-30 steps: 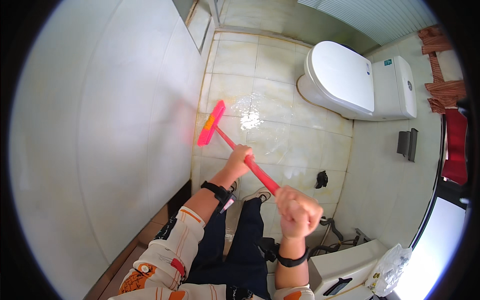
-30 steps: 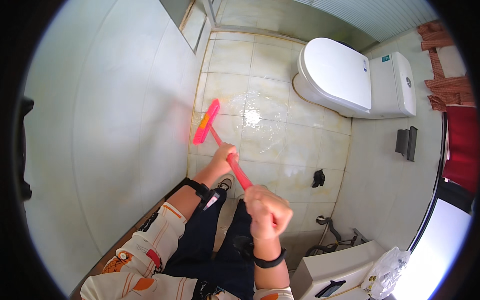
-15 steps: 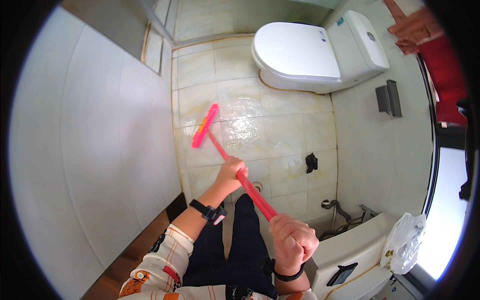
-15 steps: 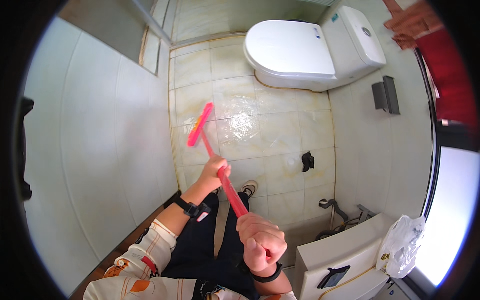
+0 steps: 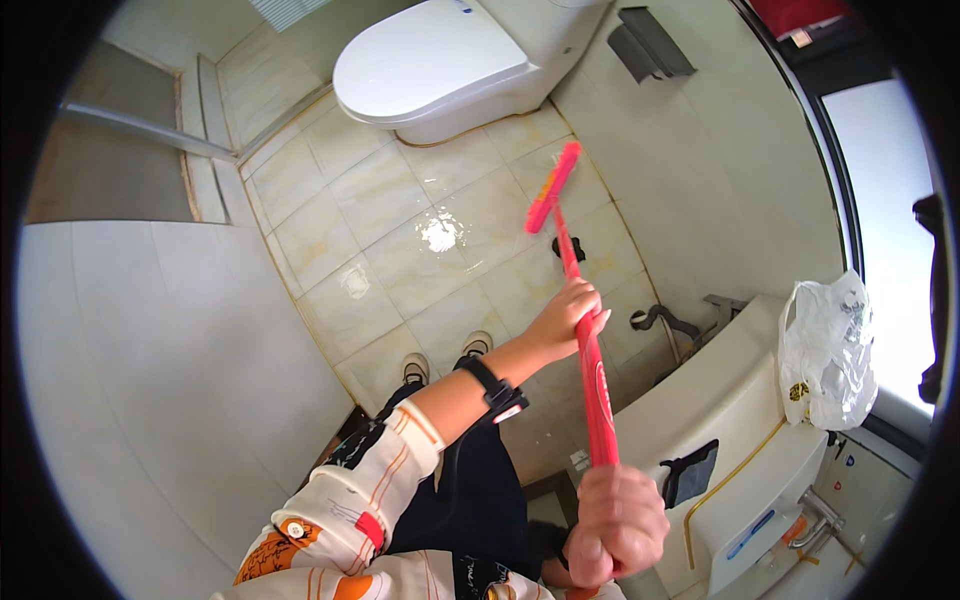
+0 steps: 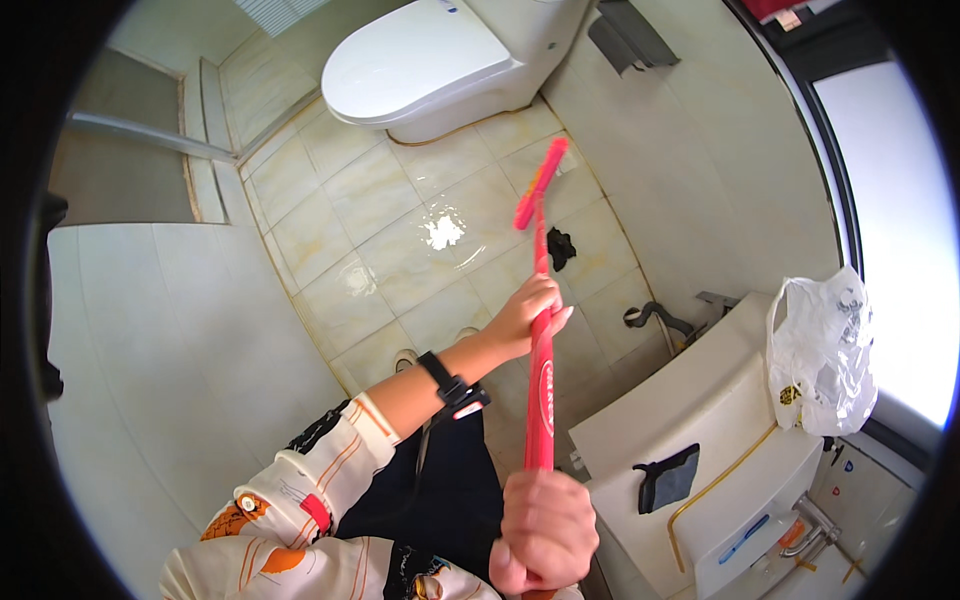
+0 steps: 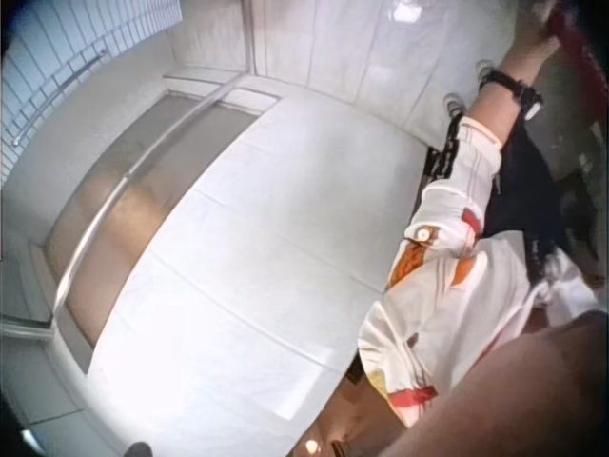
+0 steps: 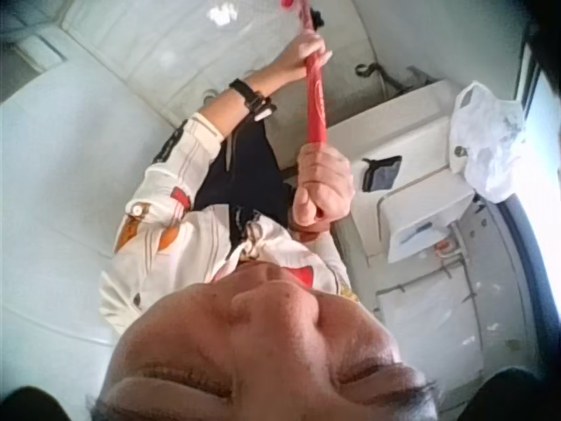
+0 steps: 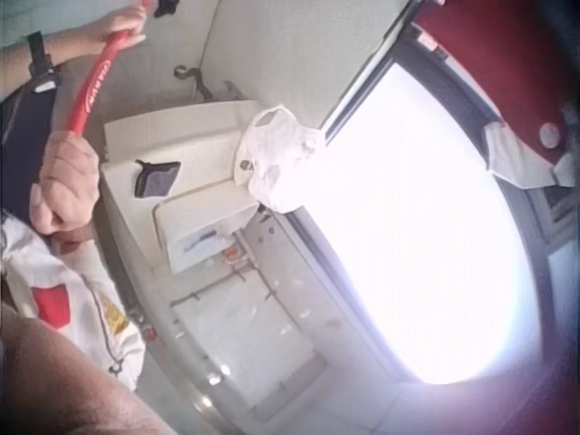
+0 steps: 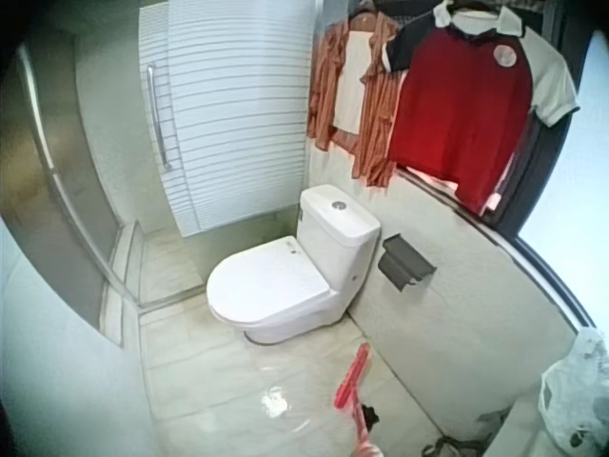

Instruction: The person sweeps the tiled bathroom floor with a pink broom, moving debris toward the doorway. The person repeatedly sweeps different areas around the toilet and sink, gathering visible debris into a small pile near the exit.

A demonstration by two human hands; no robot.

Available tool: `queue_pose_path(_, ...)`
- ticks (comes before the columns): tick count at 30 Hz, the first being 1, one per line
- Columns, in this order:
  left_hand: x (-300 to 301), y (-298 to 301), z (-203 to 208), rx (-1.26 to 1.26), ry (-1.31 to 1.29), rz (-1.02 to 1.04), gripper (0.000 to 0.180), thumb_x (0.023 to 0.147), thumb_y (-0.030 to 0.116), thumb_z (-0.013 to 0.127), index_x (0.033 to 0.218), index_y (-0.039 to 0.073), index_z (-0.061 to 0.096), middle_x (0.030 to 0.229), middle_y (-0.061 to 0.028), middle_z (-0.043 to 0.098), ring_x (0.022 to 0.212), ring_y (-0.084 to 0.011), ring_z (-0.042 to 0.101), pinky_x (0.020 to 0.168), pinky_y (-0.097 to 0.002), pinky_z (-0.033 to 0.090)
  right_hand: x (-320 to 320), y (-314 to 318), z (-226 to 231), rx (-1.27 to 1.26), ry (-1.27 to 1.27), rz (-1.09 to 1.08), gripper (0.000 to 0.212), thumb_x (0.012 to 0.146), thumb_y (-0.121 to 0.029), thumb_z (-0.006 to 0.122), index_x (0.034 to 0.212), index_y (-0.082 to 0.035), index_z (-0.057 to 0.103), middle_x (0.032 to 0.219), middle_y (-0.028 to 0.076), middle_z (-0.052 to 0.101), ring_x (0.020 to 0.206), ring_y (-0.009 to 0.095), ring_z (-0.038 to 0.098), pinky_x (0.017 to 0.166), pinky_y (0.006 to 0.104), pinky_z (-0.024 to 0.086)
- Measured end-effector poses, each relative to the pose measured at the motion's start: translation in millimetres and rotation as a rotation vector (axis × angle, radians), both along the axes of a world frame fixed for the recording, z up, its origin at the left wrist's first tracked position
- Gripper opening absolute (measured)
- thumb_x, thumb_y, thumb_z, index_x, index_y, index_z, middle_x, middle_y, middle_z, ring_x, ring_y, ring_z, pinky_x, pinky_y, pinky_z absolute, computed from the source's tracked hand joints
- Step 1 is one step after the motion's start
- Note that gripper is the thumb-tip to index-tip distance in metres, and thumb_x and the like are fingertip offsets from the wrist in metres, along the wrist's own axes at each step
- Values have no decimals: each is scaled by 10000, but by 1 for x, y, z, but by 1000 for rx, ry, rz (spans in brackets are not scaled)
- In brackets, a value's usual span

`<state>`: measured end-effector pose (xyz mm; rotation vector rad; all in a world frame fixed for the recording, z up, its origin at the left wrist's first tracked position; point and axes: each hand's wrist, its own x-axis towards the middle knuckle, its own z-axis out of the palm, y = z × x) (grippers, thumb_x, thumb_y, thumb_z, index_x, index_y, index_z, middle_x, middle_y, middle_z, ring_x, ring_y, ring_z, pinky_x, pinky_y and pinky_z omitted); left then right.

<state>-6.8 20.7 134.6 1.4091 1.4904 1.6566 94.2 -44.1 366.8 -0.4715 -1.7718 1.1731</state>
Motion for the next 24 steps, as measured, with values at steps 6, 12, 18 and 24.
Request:
queue_pose_path(6,52,28,-50,-218,-9,-286,252,842,105,697,763,39,467,802,-118,526,819,-324,513,753,-420,457,23,23,-46,22,-136,-150,183,630,-27,573,556,8,409,517,85,416,437,265,436,468,342,424)
queue_pose_path(12,89,-10,-55,-163,-9,-280,256,840,124,706,762,38,478,801,-126,532,825,-330,522,743,-423,454,58,0,-38,-71,-113,-168,189,614,-27,568,537,14,400,507,88,417,422,259,427,460,337,416)
queue_pose_path(18,112,-63,-17,-183,-14,-335,230,846,123,700,770,44,498,810,-124,535,857,-333,524,770,-425,456,73,-21,3,-86,-88,-203,217,627,-45,590,523,6,406,482,72,419,397,237,445,435,335,428)
queue_pose_path(24,126,-87,-7,-171,-103,-307,231,863,129,691,741,43,515,777,-112,529,815,-325,519,739,-416,455,71,-50,15,-23,-141,-128,281,717,-64,584,536,-24,373,448,64,412,349,198,401,400,322,416)
